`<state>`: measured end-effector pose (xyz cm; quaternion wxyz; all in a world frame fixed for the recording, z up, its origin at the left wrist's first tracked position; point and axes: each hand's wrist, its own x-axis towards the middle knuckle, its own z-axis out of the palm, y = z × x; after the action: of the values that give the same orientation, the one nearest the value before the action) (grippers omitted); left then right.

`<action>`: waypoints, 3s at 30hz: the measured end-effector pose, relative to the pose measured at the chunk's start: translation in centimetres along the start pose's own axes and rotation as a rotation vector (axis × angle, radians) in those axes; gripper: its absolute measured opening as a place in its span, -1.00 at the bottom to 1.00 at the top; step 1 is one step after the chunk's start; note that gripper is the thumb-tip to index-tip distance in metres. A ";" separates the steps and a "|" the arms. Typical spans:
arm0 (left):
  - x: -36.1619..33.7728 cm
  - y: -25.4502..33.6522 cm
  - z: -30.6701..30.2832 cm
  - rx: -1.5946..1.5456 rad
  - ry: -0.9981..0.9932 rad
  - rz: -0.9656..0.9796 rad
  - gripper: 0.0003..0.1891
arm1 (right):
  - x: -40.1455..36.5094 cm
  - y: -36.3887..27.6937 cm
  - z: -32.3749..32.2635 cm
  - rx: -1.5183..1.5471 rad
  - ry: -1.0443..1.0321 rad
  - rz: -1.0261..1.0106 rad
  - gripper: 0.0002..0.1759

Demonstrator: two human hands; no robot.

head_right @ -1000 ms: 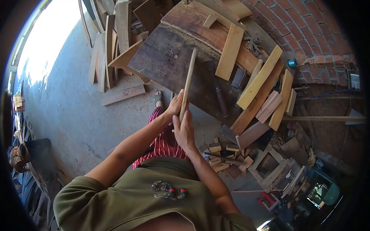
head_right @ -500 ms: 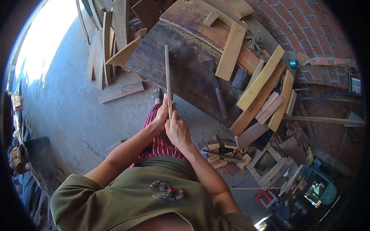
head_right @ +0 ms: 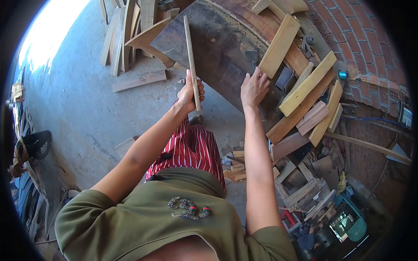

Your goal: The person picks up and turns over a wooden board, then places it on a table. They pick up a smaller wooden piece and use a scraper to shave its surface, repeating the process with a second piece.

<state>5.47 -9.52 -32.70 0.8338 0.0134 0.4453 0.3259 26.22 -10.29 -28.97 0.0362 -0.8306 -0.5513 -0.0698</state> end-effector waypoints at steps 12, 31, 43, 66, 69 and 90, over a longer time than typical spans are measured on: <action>1.2 -0.8 1.4 0.071 0.371 0.173 -0.26 | -8.1 -4.1 -6.1 0.551 -0.337 -0.307 -0.42; 6.3 -3.9 -2.6 0.369 0.259 0.426 -0.63 | -4.1 -13.4 -7.3 0.340 -0.288 -0.416 -0.37; 6.2 -0.3 -1.3 0.416 0.321 0.502 -0.57 | -3.9 -13.6 -7.2 0.335 -0.384 -0.404 -0.35; 4.3 0.6 -0.2 0.905 0.370 0.415 -0.67 | -1.7 -14.6 -6.7 0.351 -0.305 -0.415 -0.29; 4.7 0.2 0.2 0.449 0.397 0.400 -0.66 | -4.9 -12.6 -7.7 0.358 -0.399 -0.414 -0.29; 4.8 0.5 -0.2 0.561 0.392 0.315 -0.64 | -3.1 -13.4 -7.2 0.269 -0.424 -0.387 -0.30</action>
<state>6.98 -6.48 -36.18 0.6364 0.2471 0.6607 0.3121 12.14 -8.83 -22.56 0.0158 -0.6941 -0.6986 0.1730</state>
